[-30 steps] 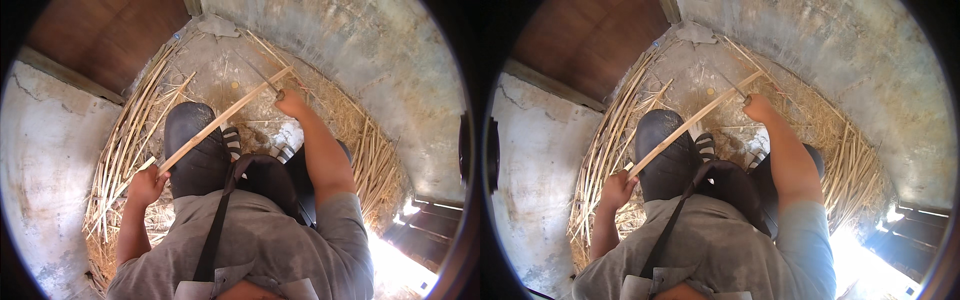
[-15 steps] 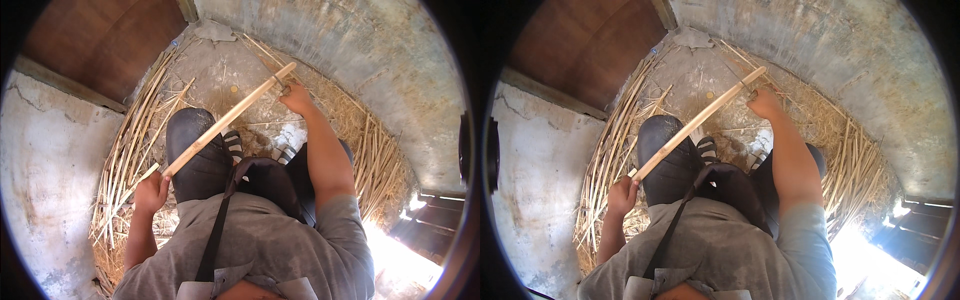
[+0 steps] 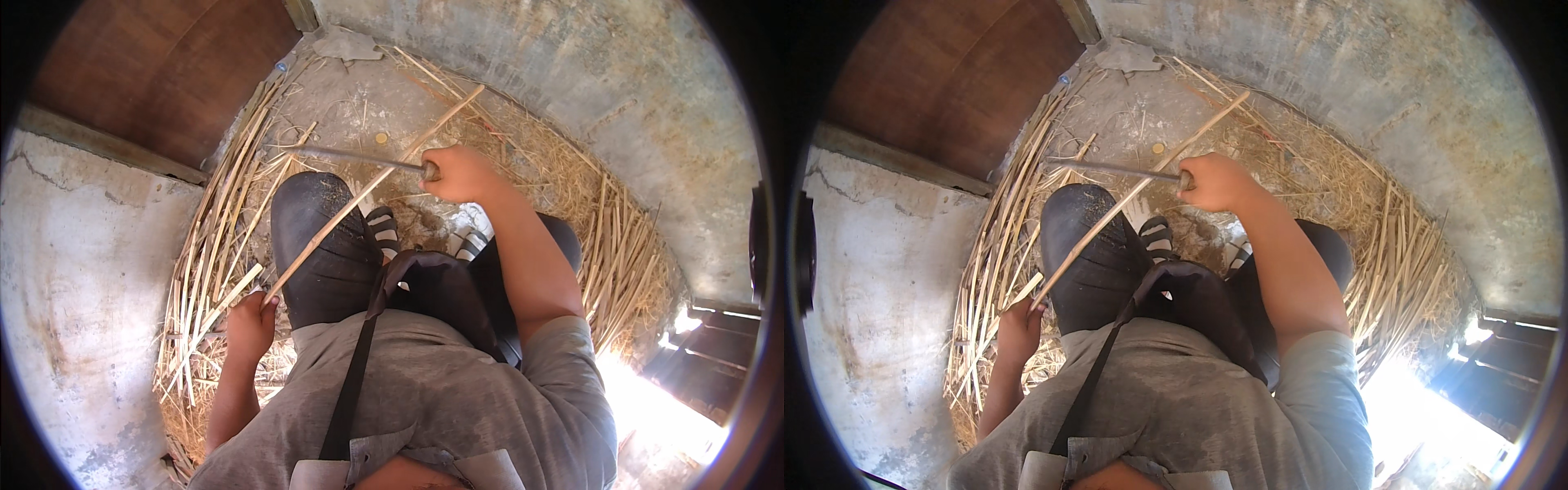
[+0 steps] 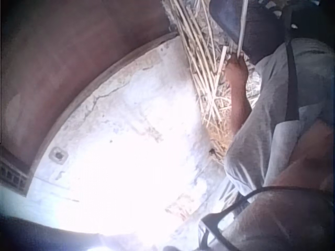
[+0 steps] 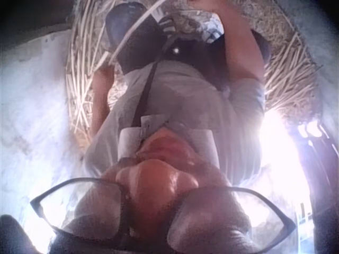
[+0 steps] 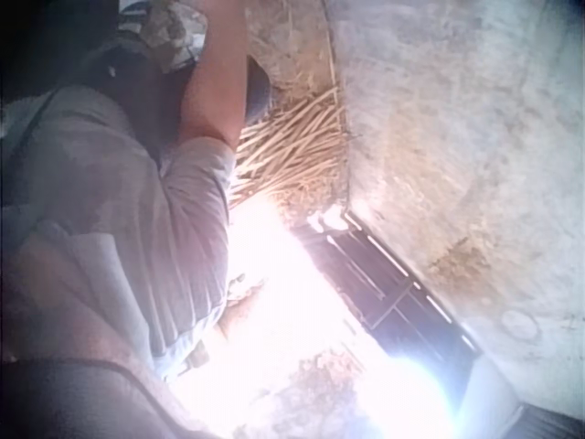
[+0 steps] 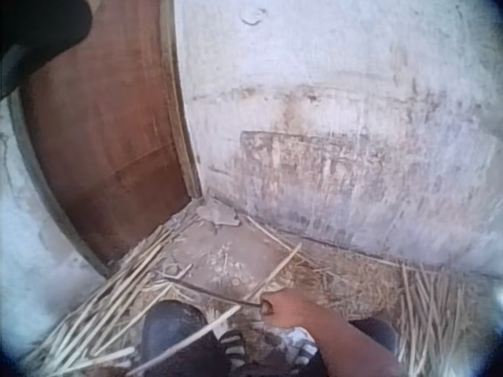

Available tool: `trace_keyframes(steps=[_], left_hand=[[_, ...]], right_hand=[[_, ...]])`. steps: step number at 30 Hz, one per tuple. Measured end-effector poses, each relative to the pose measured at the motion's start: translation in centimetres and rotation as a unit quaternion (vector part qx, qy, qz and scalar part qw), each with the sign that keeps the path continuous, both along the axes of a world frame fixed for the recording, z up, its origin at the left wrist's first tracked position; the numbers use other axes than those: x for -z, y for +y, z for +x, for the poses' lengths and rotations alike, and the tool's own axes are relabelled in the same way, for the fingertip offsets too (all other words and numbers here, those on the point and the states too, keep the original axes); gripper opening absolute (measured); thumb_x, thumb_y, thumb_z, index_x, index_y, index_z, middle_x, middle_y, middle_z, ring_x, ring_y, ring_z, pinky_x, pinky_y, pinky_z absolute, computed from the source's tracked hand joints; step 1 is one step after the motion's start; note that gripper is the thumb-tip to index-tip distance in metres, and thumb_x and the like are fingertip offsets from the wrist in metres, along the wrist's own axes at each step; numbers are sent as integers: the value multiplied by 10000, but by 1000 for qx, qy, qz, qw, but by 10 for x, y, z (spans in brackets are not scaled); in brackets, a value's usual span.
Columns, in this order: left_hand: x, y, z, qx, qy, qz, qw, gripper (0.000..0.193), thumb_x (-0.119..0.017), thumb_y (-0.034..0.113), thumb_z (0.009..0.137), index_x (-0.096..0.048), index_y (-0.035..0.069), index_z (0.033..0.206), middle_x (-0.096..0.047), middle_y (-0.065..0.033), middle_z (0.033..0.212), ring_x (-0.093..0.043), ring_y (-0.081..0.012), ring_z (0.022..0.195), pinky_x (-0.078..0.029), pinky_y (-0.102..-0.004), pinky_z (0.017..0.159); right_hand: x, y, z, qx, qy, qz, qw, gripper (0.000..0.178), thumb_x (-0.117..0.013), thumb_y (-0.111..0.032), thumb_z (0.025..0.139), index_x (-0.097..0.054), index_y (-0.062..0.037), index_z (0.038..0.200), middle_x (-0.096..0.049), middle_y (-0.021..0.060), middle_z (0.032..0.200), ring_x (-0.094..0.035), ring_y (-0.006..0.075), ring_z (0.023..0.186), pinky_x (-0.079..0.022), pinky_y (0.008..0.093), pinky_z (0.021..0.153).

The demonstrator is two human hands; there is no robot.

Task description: The person sits on the floor and uses a knife to shave and smooth a long bamboo stick. They hold the stick against their leg and repeatedly scrape the blade along its length to remove the outer layer and refine the surface.

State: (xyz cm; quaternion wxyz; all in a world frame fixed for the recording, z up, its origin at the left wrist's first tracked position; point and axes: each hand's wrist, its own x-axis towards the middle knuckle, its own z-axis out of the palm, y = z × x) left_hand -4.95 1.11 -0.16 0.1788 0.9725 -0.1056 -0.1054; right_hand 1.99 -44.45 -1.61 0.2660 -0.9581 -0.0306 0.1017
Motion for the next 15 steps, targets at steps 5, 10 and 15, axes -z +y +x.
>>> trace_keyframes(steps=[5, 10, 15], left_hand=[[9, 3, -1, 14, -14, 29, 999, 288, -663, 221, 970, -569, -5, 819, -635, -267, 719, -629, -487, 682, -477, -540, 615], [13, 0, 4, 25, -12, 55, 998, 296, -671, 233, 963, -560, -2, 821, -639, -285, 726, -628, -507, 684, -489, -568, 630], [2, 2, 15, 23, 50, 54, 997, 342, -663, 300, 966, -586, 2, 817, -649, -275, 746, -635, -504, 717, -499, -562, 655]], right_hand=[[13, 12, 2, -30, 11, 5, 999, 351, -755, -340, 806, -694, -61, 1010, -716, 202, 959, -687, 402, 958, -539, 495, 816], [51, -22, 16, 55, -16, 17, 998, 351, -740, -315, 802, -711, -67, 1049, -720, 206, 979, -684, 413, 966, -548, 493, 840], [48, 7, 12, -6, 13, -11, 1000, 360, -724, -300, 809, -717, -74, 1089, -725, 200, 991, -685, 417, 976, -559, 481, 866]])
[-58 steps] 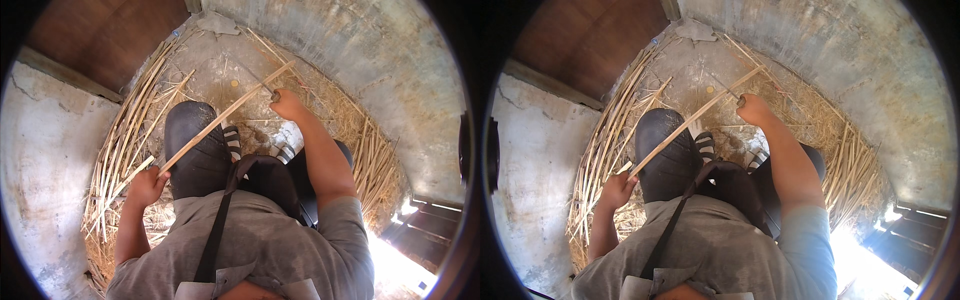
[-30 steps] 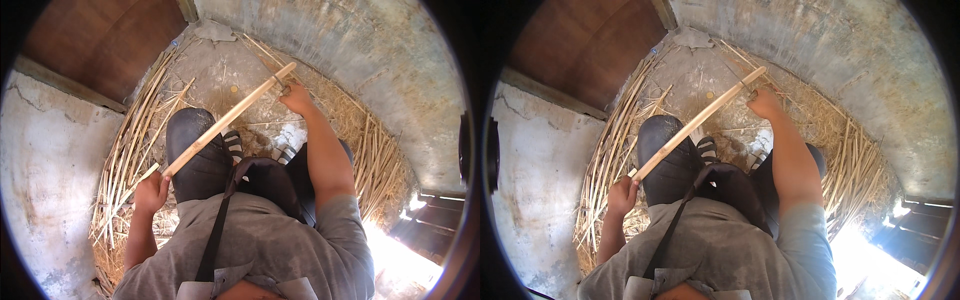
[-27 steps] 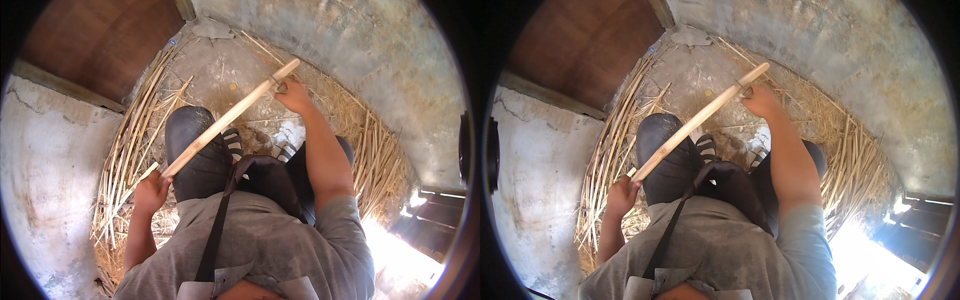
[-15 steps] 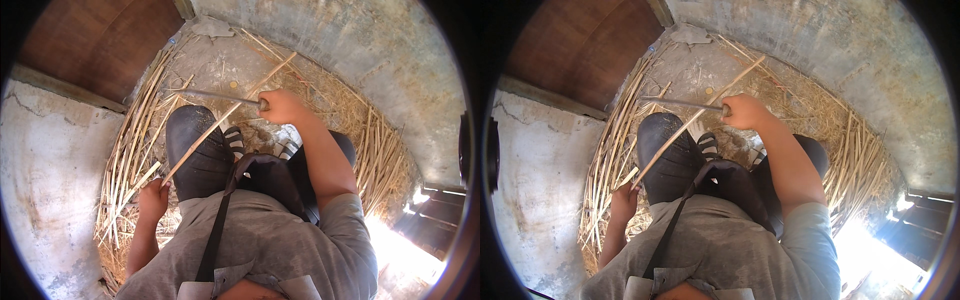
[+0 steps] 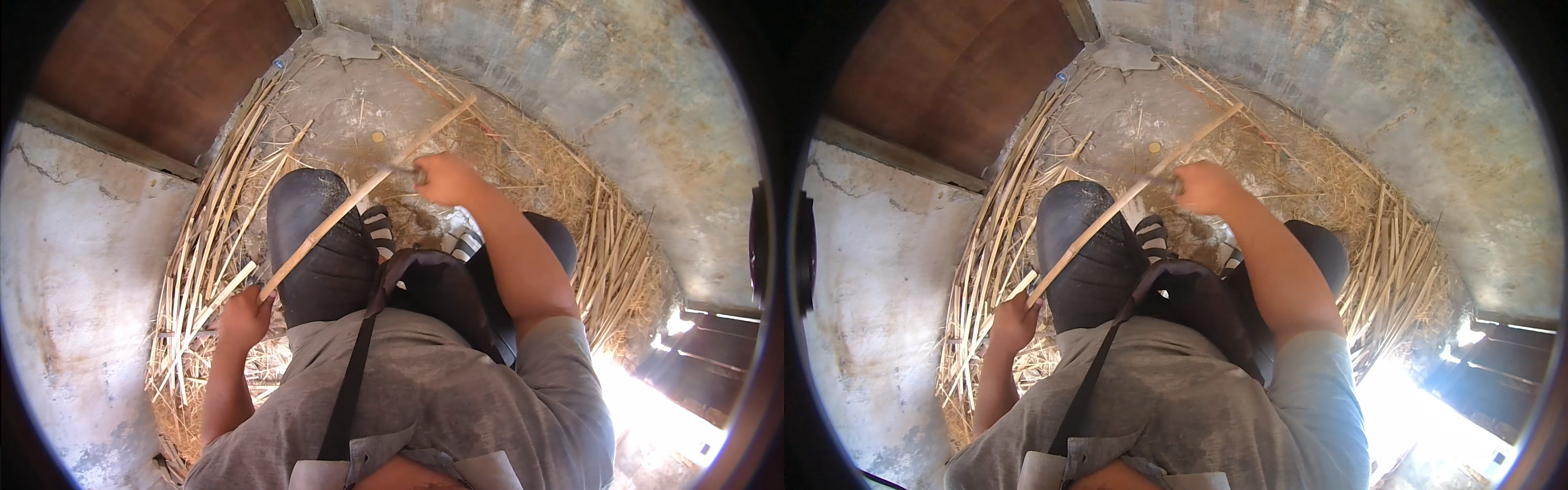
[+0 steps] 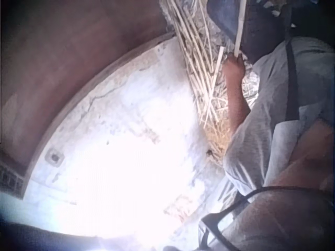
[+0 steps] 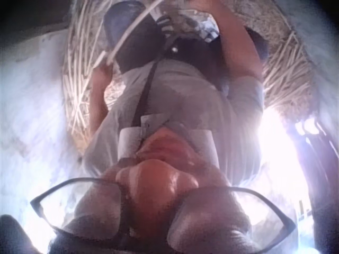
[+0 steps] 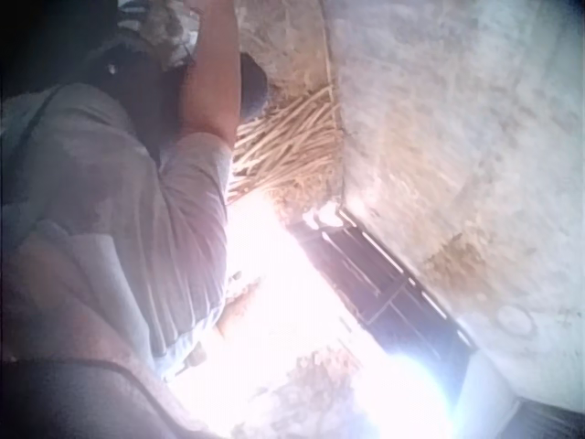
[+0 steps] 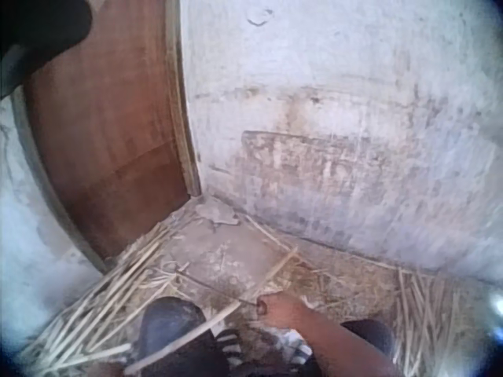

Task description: The person sits on the floor and uses a knife to shave and smooth a long bamboo stick. They hold the stick against their leg and repeatedly scrape the blade along its length to remove the outer layer and refine the surface.

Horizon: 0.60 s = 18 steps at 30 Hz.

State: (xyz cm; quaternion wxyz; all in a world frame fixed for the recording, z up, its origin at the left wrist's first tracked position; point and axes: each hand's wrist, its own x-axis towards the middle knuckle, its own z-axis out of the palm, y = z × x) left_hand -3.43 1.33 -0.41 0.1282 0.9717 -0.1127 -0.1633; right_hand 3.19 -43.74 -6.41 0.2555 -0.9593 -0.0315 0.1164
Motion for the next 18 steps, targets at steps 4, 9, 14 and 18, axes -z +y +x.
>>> trace_keyframes(steps=[4, 9, 14, 18], left_hand=[[-7, 13, 21, 16, 98, -3, 995, 431, -607, 394, 1008, -637, -11, 863, -651, -250, 757, -629, -461, 739, -488, -510, 694], [-21, 2, 30, -4, 170, -22, 985, 518, -551, 462, 1042, -646, -31, 919, -635, -245, 774, -593, -387, 730, -469, -474, 718], [-15, 9, 32, -6, 174, -33, 984, 502, -578, 442, 1036, -652, -41, 922, -596, -231, 702, -544, -340, 637, -436, -469, 648], [-10, 11, 25, 17, 137, -28, 990, 518, -551, 453, 1043, -642, -35, 896, -629, -246, 745, -596, -412, 701, -470, -481, 691]], right_hand=[[-16, 20, 2, -62, 58, 16, 996, 421, -735, -306, 814, -712, -64, 1158, -732, 202, 1025, -704, 374, 1006, -553, 477, 893], [4, -16, 12, 105, 62, 106, 987, 541, -754, -301, 793, -680, 14, 1227, -720, 237, 1120, -690, 382, 1058, -540, 459, 932], [-1, 20, 4, -27, 32, 41, 998, 503, -735, -269, 783, -694, 8, 1201, -718, 232, 1131, -686, 394, 1064, -543, 465, 948], [21, 3, 7, -27, 7, 54, 998, 503, -732, -275, 772, -701, 4, 1189, -715, 233, 1136, -681, 391, 1085, -540, 454, 963]])
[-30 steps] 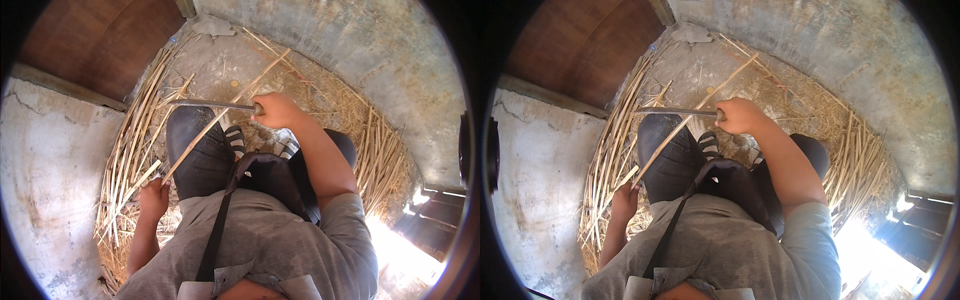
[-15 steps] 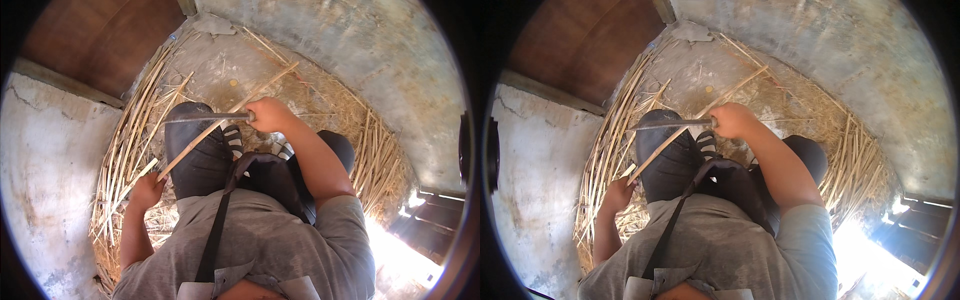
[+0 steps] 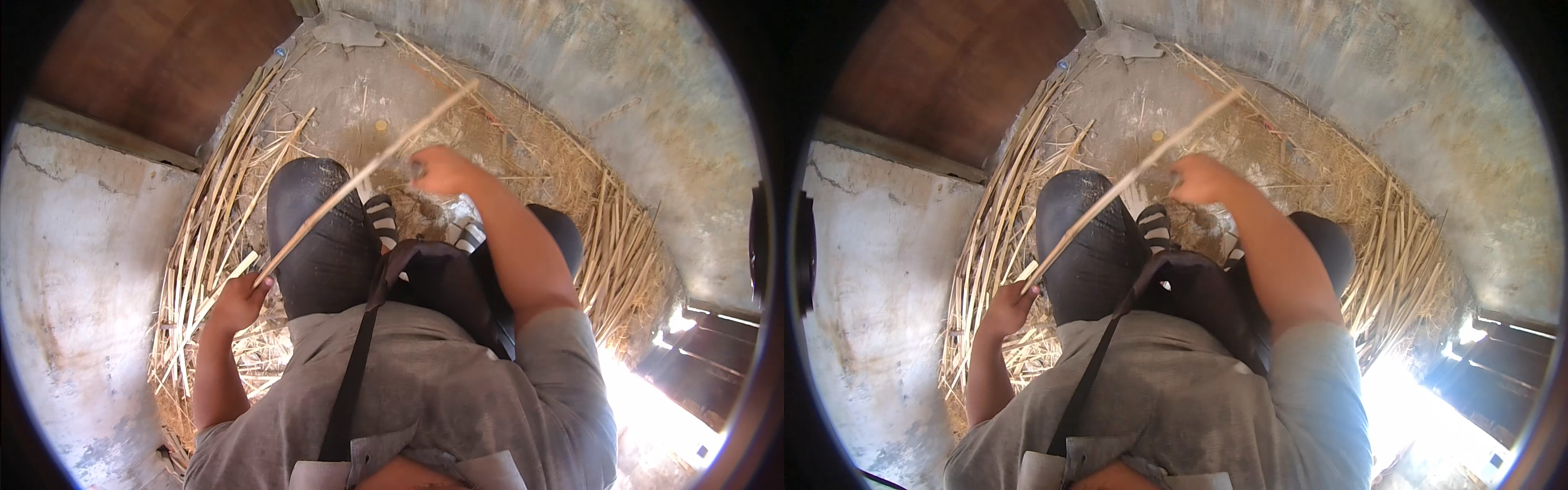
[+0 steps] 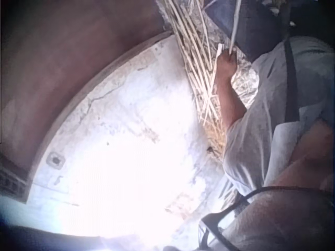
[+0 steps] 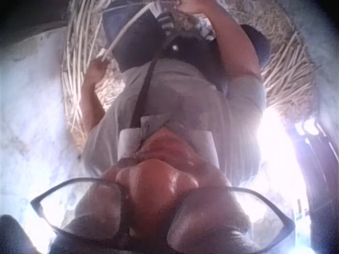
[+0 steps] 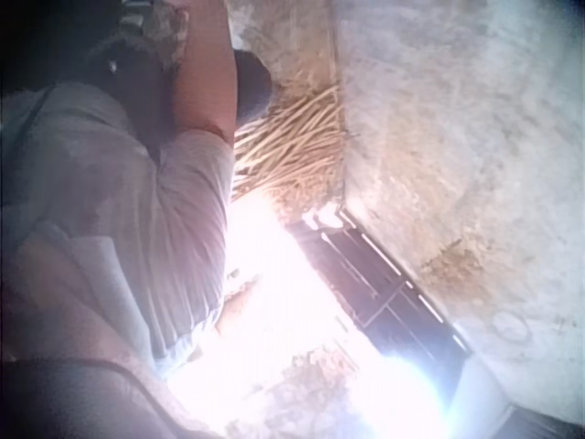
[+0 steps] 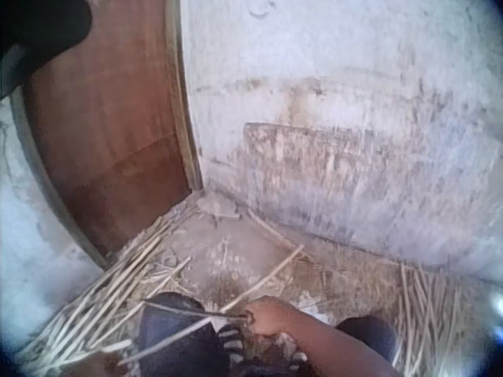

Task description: The person sits on the floor and uses a knife to shave and smooth a long bamboo stick. They hold the stick against their leg and repeatedly scrape the blade along its length to remove the outer layer and refine the surface.

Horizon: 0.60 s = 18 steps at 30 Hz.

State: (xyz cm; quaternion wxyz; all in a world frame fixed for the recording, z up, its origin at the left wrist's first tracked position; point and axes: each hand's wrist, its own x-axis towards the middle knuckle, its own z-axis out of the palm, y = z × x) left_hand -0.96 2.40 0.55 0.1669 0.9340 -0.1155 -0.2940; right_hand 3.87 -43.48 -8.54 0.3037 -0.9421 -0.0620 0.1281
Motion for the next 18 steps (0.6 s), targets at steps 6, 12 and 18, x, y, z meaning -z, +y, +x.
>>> trace_keyframes(steps=[6, 12, 18], left_hand=[[-4, -12, -6, -48, 7, 2, 999, 489, -557, 409, 1045, -630, -35, 852, -625, -258, 738, -605, -432, 721, -465, -491, 683], [6, -1, -2, 27, -84, 3, 996, 426, -593, 368, 1022, -628, -21, 852, -634, -265, 730, -621, -485, 739, -472, -527, 661], [-2, -3, -1, 18, -96, 24, 995, 405, -619, 366, 1004, -628, -6, 844, -636, -258, 727, -623, -493, 742, -480, -536, 659]], right_hand=[[-13, -21, 2, 63, 15, -27, 998, 563, -757, -306, 796, -675, 12, 1253, -697, 241, 1209, -675, 398, 1114, -531, 455, 957], [-37, 10, -3, 13, 10, -45, 999, 502, -686, -251, 765, -701, 15, 1190, -698, 276, 1145, -670, 423, 1084, -546, 463, 947], [-11, -55, 12, 171, 66, -7, 983, 480, -698, -270, 764, -718, 6, 1156, -700, 272, 1135, -671, 418, 1105, -543, 460, 940]])
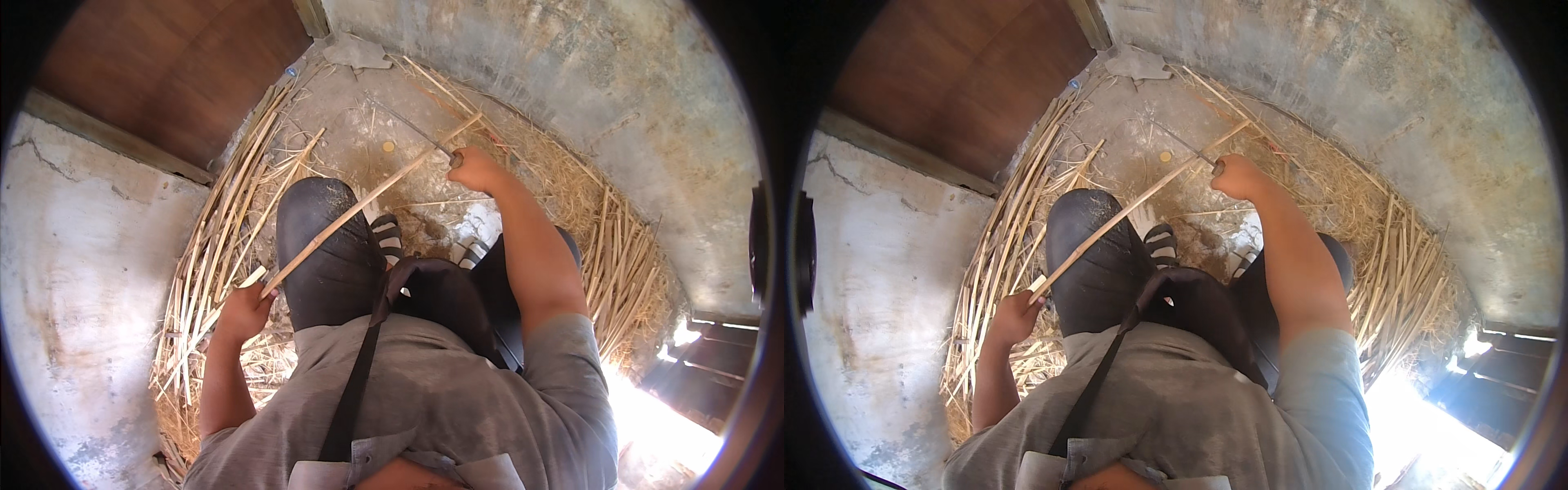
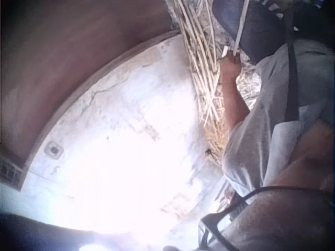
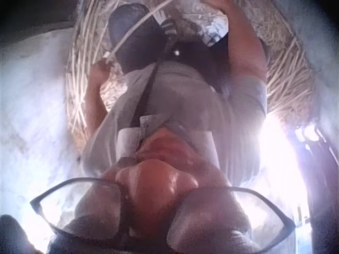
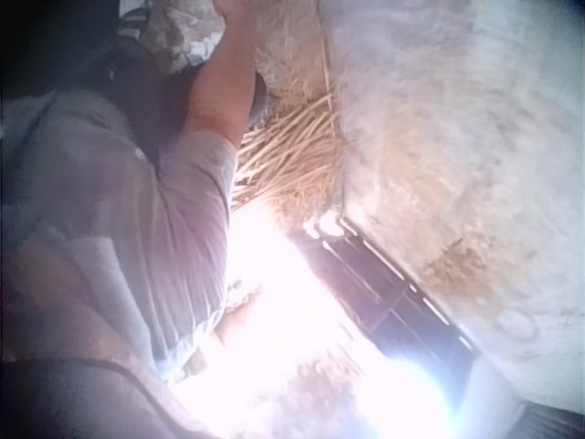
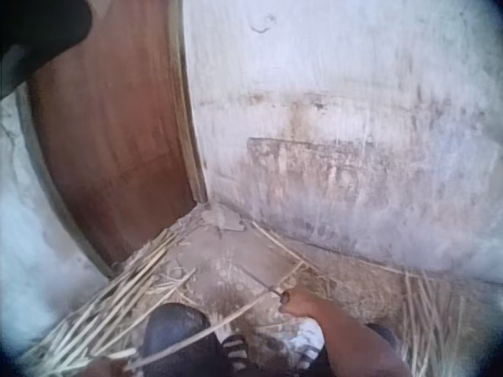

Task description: The person sits on the floor and uses a knife to shave and smooth a long bamboo stick. They hold the stick against their leg and repeatedly scrape the blade along its length to remove the outer layer and refine the surface.

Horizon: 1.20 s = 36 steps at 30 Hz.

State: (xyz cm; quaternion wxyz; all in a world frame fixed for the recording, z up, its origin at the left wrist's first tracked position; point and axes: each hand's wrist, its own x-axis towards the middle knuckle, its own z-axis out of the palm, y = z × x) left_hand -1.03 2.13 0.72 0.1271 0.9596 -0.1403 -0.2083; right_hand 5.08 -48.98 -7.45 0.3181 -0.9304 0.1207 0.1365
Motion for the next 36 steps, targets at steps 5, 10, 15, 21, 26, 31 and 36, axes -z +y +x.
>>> trace_keyframes(steps=[5, 10, 15, 21, 26, 31, 36], left_hand=[[-8, -4, 5, -19, 70, -7, 997, 442, -592, 404, 1017, -652, -14, 886, -647, -261, 770, -627, -483, 774, -481, -529, 699], [-3, 2, 8, -37, 117, -18, 992, 494, -565, 449, 1033, -657, -24, 927, -646, -248, 788, -611, -399, 738, -472, -490, 708], [-1, 1, 1, -75, 166, -64, 981, 625, -533, 566, 1032, -637, -40, 920, -604, -158, 726, -546, -245, 703, -463, -424, 678], [15, 10, 3, -109, 225, -90, 964, 699, -493, 623, 1029, -655, -52, 951, -596, -134, 715, -534, -231, 700, -456, -403, 673], [5, 3, 1, -78, 181, -83, 977, 680, -525, 606, 1020, -662, -57, 952, -597, -169, 712, -553, -241, 700, -457, -415, 677], [3, -6, -2, -65, 150, -54, 985, 658, -536, 577, 1024, -649, -63, 917, -614, -199, 715, -570, -273, 689, -463, -444, 678], [8, -4, -5, -77, 120, -86, 986, 668, -529, 581, 1025, -639, -64, 887, -630, -216, 712, -613, -338, 683, -480, -462, 682]], right_hand=[[2, 49, -12, -129, -81, -28, 988, 492, -727, -296, 775, -707, -4, 1171, -704, 231, 1167, -662, 405, 1122, -537, 454, 954], [-9, 40, -16, -161, -36, 0, 986, 590, -784, -428, 781, -690, -4, 1180, -706, 236, 1145, -675, 395, 1093, -533, 453, 930], [-19, 10, -8, 2, -96, 28, 995, 667, -796, -549, 775, -683, 2, 1132, -718, 231, 1044, -697, 395, 1001, -541, 458, 870], [-39, 53, -18, -47, -81, -24, 995, 619, -765, -558, 812, -681, -40, 1140, -724, 201, 1001, -703, 393, 984, -556, 483, 840], [-52, 91, -26, -184, -48, -81, 979, 471, -752, -426, 841, -685, -67, 1139, -729, 183, 985, -698, 393, 964, -558, 510, 836], [-16, 59, -10, -149, -43, -6, 988, 418, -744, -343, 842, -699, -44, 1131, -729, 188, 1009, -692, 406, 971, -554, 493, 845], [-16, 58, -14, -126, -91, -27, 987, 414, -744, -316, 828, -705, -39, 1133, -724, 202, 1028, -686, 411, 996, -553, 488, 858]])
